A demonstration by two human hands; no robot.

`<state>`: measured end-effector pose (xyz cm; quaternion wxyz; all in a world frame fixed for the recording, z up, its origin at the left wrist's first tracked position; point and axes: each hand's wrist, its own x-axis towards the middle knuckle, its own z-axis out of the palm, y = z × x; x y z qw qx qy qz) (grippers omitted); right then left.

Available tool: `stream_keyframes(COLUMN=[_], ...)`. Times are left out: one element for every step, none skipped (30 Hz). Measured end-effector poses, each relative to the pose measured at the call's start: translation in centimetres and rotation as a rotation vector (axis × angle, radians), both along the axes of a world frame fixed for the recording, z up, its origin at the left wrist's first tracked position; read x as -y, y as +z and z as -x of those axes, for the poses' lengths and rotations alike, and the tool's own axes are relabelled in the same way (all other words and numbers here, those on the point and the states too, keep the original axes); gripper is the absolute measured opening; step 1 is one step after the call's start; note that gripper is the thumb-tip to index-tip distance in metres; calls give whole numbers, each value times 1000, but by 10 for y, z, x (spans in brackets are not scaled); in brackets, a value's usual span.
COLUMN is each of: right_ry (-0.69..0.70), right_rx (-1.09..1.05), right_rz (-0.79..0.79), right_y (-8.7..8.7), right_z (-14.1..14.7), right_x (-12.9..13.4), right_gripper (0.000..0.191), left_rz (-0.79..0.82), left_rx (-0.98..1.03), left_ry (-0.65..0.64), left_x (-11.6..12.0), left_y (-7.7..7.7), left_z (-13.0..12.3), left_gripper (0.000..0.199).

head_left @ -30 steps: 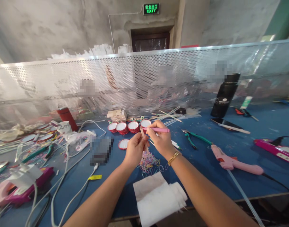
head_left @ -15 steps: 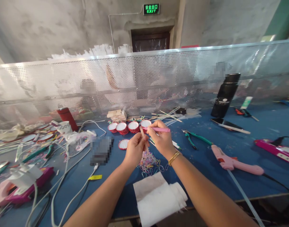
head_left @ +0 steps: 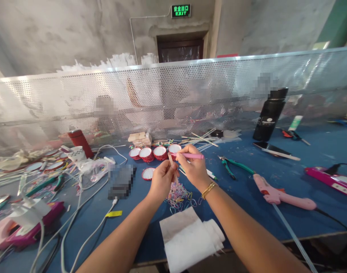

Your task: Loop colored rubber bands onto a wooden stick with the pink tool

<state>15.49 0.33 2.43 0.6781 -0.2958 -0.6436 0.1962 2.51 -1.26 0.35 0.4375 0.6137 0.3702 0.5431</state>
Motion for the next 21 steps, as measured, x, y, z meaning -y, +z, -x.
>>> stream_keyframes(right_ry=[-1, 2, 6, 9, 12, 13, 11, 9, 10, 15, 20, 23, 22, 16, 7, -2, -7, -9, -10, -11, -14], right_rx=[2, 5, 6, 5, 3, -1, -4, -6, -7, -5, -1, 1, 2, 0, -3, -7, -9, -6, -2, -1, -3], right_rz=[-2, -3, -2, 1, 4, 8, 10, 10, 9, 9, 10, 9, 7, 6, 5, 4, 1, -2, -5, -9, -14], right_y=[0, 0, 0, -1, -1, -1, -1, -1, -2, -2, -2, -2, -2, -2, -2, -2, -2, -2, -1, -1, -1], right_z=[0, 0, 0, 0, 0, 0, 0, 0, 0, 0, 0, 0, 0, -1, -1, -1, -2, -2, -2, -2, -2], right_x=[0, 0, 0, -1, -1, -1, -1, -1, -1, 0, 0, 0, 0, 0, 0, 0, -1, -1, -1, -1, -1], right_gripper=[11, 11, 11, 11, 12, 12, 12, 12, 11, 11, 11, 11, 11, 11, 11, 11, 11, 11, 11, 11, 11], left_rz=[0, 1, 4, 6, 9, 12, 13, 13, 10, 7, 4, 1, -1, -2, -2, -2, -5, -6, -9, -10, -12], left_rx=[0, 3, 6, 9, 10, 11, 11, 12, 13, 15, 16, 15, 13, 10, 6, 2, 1, 0, 1, 2, 4], left_ry=[-1, -1, -2, -1, -1, 0, 2, 3, 3, 2, 2, 2, 3, 5, 7, 8, 8, 6, 5, 5, 6], left_x=[0, 0, 0, 1, 1, 2, 2, 2, 2, 2, 2, 2, 2, 2, 2, 2, 2, 2, 2, 2, 2], left_y=[0, 0, 0, 0, 1, 1, 2, 2, 3, 3, 3, 3, 3, 2, 2, 2, 2, 2, 2, 2, 2], left_z=[0, 0, 0, 0, 0, 0, 0, -1, -1, -1, -1, -1, -1, -1, -1, -1, -1, -1, -1, 0, 0], left_gripper=[36, 36, 36, 36, 36, 36, 36, 36, 35, 35, 35, 35, 35, 35, 35, 35, 34, 34, 34, 34, 34])
